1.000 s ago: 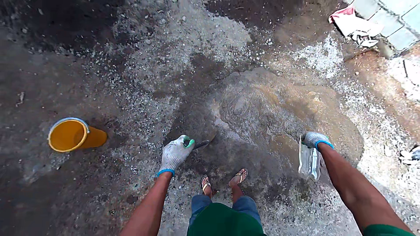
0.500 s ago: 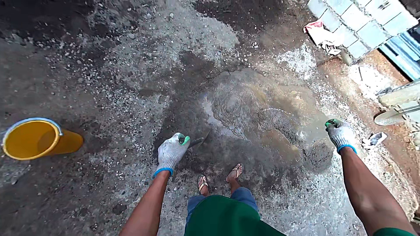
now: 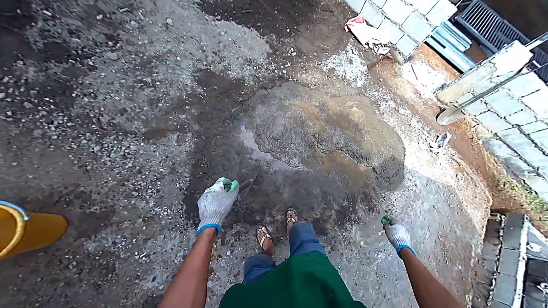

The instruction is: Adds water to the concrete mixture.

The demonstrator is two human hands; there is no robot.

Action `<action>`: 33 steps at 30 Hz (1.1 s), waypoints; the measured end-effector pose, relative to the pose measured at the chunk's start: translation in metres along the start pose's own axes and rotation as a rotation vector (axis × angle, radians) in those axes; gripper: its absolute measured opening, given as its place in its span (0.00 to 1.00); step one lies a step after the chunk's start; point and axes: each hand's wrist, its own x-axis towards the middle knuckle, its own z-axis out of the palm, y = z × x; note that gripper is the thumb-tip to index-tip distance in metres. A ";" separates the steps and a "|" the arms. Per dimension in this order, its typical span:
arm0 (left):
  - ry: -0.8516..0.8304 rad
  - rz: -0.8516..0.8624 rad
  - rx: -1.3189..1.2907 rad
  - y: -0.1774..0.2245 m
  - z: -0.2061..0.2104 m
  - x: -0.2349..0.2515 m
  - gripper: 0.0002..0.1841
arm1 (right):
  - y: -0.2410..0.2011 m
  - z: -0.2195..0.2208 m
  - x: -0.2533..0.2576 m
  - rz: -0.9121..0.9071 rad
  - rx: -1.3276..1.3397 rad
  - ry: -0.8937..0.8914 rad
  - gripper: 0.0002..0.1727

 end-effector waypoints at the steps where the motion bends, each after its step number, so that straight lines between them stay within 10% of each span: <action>1: 0.001 -0.006 0.004 0.002 0.000 -0.002 0.23 | 0.009 0.009 -0.007 -0.002 -0.058 -0.072 0.17; 7: -0.008 -0.053 0.023 0.020 0.005 -0.010 0.23 | 0.011 0.043 0.020 -0.046 -0.328 -0.386 0.16; 17: -0.052 -0.123 0.030 0.054 0.017 -0.010 0.26 | -0.212 -0.033 0.146 -0.407 -0.486 -0.357 0.20; 25: 0.312 -0.482 -0.585 -0.054 -0.016 -0.074 0.17 | -0.271 -0.113 0.267 -0.618 -0.449 -0.206 0.17; 33: 0.378 -0.542 -0.490 -0.136 -0.092 -0.173 0.21 | -0.282 -0.178 0.211 -0.681 -0.139 -0.037 0.12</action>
